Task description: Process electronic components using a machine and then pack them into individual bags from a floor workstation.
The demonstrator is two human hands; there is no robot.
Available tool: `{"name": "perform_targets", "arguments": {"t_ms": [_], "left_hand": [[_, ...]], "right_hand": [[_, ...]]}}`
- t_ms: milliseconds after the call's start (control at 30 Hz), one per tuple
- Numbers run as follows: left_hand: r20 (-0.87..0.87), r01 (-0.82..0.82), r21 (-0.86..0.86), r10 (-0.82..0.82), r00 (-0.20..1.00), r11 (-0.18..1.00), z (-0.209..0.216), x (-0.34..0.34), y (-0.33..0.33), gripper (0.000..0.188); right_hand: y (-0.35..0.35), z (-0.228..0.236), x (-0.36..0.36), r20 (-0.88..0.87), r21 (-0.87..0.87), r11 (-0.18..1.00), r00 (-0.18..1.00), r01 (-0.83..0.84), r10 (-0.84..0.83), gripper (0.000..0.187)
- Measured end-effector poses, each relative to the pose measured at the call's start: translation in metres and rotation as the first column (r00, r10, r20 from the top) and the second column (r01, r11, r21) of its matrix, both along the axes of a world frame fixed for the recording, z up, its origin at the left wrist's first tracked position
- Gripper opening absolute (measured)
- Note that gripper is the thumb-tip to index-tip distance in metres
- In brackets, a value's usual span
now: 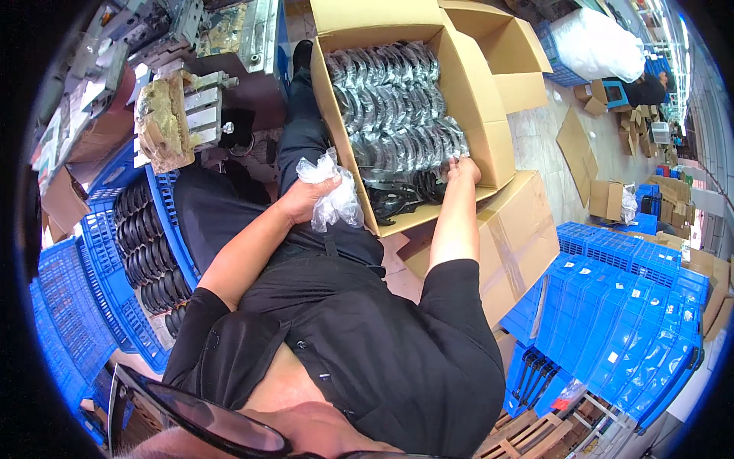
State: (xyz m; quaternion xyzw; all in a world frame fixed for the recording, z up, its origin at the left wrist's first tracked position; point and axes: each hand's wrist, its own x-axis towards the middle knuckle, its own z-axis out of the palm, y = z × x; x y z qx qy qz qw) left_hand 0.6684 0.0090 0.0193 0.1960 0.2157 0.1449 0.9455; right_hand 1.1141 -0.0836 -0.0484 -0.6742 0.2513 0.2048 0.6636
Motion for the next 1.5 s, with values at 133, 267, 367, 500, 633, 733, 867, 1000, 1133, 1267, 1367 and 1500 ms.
{"name": "perform_targets", "arguments": {"t_ms": [133,267,367,500,633,733,867,1000,1133,1267,1367,1500], "left_hand": [[-0.005,0.003,-0.005,-0.003,1.000,1.000,0.002,-0.002,0.000,0.033],[0.025,0.003,-0.004,-0.003,1.000,1.000,0.004,0.000,0.001,0.033],[0.025,0.006,-0.003,-0.006,1.000,1.000,0.003,-0.002,0.001,0.033],[-0.003,0.006,-0.017,-0.006,1.000,1.000,0.001,-0.004,0.000,0.032],[-0.004,0.012,-0.020,-0.012,1.000,1.000,-0.001,-0.002,0.000,0.031],[-0.004,0.013,-0.025,-0.013,1.000,1.000,0.000,-0.002,0.000,0.030],[0.008,-0.012,-0.016,0.012,1.000,1.000,0.006,-0.001,-0.004,0.028],[0.019,0.006,-0.007,-0.006,1.000,1.000,0.001,-0.004,0.000,0.028],[0.037,-0.022,0.036,0.021,0.999,0.999,0.005,-0.003,-0.005,0.030],[0.001,0.035,-0.004,-0.035,0.999,0.999,0.007,-0.006,-0.002,0.032],[-0.011,0.006,0.052,-0.006,1.000,0.999,0.004,-0.004,-0.002,0.033],[-0.025,-0.024,0.081,0.026,0.999,0.996,0.002,0.003,0.001,0.033]], "right_hand": [[-0.018,0.020,0.000,0.064,0.061,0.992,0.993,-0.107,0.103,0.021],[-0.039,0.047,-0.007,0.177,0.103,0.973,0.966,-0.207,0.187,0.018],[-0.043,0.078,-0.022,0.278,0.071,0.966,0.935,-0.248,0.220,0.016],[-0.050,0.109,-0.037,0.385,-0.037,0.967,0.889,-0.254,0.248,0.019],[-0.061,0.114,-0.041,0.471,-0.152,0.932,0.806,-0.328,0.360,0.015],[-0.065,0.114,-0.044,0.464,-0.347,0.868,0.740,-0.354,0.487,0.010],[-0.069,0.109,-0.044,0.461,-0.318,0.884,0.759,-0.343,0.460,0.007],[-0.068,0.111,-0.044,0.554,-0.328,0.902,0.715,-0.282,0.425,0.008],[-0.070,0.105,-0.031,0.531,-0.243,0.932,0.768,-0.268,0.359,0.013],[-0.081,0.108,-0.033,0.464,-0.159,0.959,0.840,-0.234,0.282,0.020],[-0.078,0.118,-0.048,0.513,-0.165,0.947,0.797,-0.274,0.320,0.024],[-0.070,0.142,-0.049,0.568,-0.108,0.952,0.768,-0.287,0.296,0.018]]}}
